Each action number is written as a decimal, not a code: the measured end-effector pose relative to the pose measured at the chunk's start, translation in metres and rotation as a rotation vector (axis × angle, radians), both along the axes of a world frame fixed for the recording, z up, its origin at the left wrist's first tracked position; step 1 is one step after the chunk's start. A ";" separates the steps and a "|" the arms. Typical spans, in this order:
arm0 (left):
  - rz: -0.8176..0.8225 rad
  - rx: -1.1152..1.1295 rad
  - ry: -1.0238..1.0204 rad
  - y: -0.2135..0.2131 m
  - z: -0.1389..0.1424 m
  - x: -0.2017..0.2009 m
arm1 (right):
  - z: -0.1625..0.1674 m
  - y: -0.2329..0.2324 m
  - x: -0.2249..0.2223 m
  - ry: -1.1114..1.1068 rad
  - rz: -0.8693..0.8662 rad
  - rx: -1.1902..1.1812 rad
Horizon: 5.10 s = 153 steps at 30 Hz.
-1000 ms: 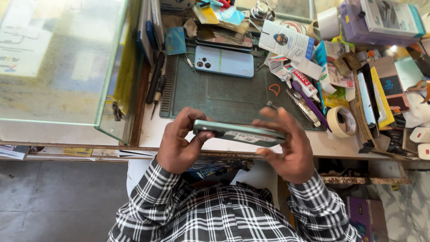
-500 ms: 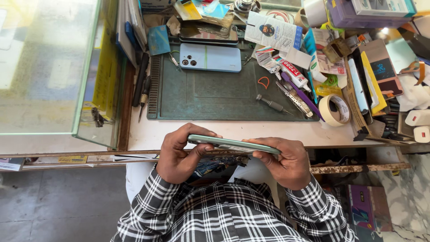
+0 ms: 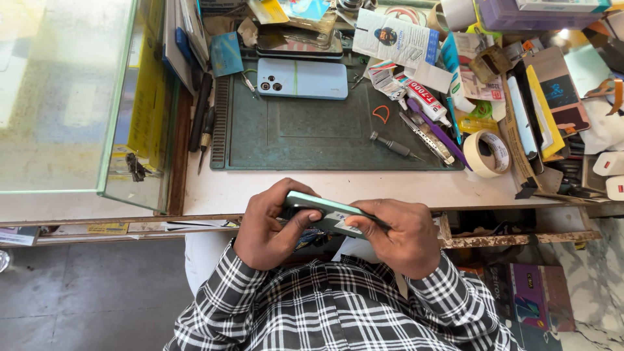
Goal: The person works on a disassembled smartphone at a cluttered repair bench. They apply adhesive tape to the battery area, use a syringe-like tool to dispense liquid into the chassis, and then handle a second phone, wrapping an orange rubber band around it.
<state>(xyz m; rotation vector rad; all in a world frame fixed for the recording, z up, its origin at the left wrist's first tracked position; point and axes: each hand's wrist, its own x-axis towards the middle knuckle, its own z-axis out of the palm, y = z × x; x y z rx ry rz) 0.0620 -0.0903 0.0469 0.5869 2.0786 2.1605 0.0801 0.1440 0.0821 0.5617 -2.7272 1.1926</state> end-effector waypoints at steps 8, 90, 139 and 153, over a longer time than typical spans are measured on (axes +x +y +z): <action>0.061 0.085 -0.154 -0.001 -0.006 -0.005 | -0.020 0.036 -0.008 -0.359 0.114 -0.244; -0.294 0.988 -0.481 0.049 -0.043 0.011 | -0.031 0.007 0.004 0.399 0.131 -0.063; -0.517 0.577 -0.516 0.024 -0.035 0.023 | -0.094 0.022 -0.039 -0.158 0.174 -0.830; -0.300 0.044 -0.221 0.031 -0.026 0.017 | 0.010 0.007 0.022 0.095 0.557 -0.201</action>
